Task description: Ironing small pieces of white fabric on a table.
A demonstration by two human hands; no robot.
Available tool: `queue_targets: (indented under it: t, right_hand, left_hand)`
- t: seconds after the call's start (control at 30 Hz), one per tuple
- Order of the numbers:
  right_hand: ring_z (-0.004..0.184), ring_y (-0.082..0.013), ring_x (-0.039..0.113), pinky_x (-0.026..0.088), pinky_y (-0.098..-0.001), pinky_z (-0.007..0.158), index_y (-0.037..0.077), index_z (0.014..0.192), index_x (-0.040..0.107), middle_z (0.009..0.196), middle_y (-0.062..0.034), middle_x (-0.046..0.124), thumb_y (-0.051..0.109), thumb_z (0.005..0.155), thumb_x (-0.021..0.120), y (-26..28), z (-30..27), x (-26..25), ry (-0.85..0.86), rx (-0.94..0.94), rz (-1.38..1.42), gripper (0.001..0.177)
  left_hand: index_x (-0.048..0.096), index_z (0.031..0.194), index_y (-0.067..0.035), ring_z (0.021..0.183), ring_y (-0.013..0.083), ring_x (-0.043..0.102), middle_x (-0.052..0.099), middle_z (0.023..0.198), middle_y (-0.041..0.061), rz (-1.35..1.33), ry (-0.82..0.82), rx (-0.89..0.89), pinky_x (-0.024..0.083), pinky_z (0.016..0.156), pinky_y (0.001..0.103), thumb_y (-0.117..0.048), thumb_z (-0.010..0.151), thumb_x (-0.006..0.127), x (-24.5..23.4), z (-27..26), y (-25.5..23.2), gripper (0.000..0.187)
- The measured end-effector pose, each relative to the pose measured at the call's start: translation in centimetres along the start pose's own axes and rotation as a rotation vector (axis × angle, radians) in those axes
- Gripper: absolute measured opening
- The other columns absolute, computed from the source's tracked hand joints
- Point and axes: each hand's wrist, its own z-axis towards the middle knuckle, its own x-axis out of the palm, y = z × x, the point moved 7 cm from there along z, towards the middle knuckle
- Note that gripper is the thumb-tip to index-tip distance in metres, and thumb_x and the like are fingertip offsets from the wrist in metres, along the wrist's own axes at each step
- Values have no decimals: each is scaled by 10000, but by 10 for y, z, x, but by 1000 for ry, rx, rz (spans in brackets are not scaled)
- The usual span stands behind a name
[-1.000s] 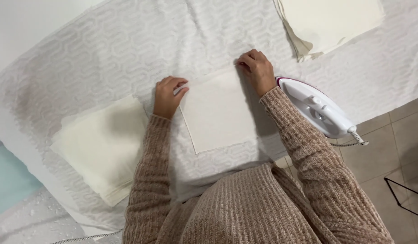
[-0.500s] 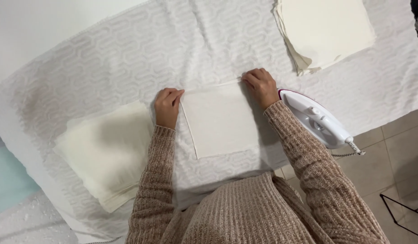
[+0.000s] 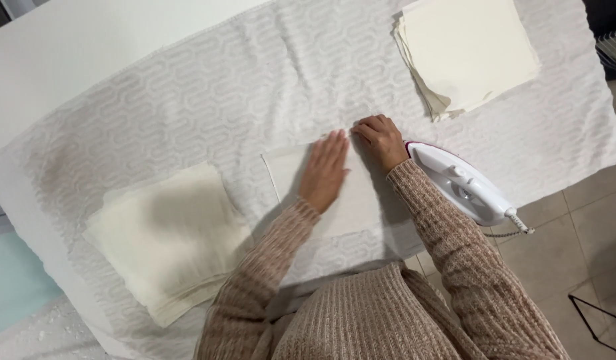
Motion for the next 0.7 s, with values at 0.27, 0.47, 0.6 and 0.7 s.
queue_targets:
  t: [0.27,0.47,0.6,0.7]
  right_hand:
    - [922,-234,655,513,-344,777,162,972,733,983,-29,688,119,958,703,2,0,-8,4,-21,1,54]
    - [1130,-412,637,531,-496,929,81,1234,674,1197,-175,660,115,877,761,-28,-39,-112,226,325,79,370]
    - [865,-318,740,668,-360,704,-9,1231,663,1103,-226,713,224,781,820,-64,-105,-165,479,434,-5,530]
    - [784,-257,776,655,-325,692,25,1174,702,1006,-187,780,244,746,847,-85,-152,-161,610,684,-7,502]
  left_hand:
    - [361,1530,52,1553,365,226,277,1649,244,43,66,-20,130,1283,516,-387,1046,486,53,-7,-4,666]
    - [237,1595,-7,1586,313,103,150,1700,176,66,224,-39,42,1305,495,-477,1068,379,71,-11,7,720]
    - [195,1607,25,1586,257,56,98,1712,149,32,263,-68,46,1301,431,-439,1080,407,52,-7,0,733]
    - [181,1606,21,1584,259,40,95,1713,153,26,278,-69,27,1297,438,-447,1084,342,56,-9,2,720]
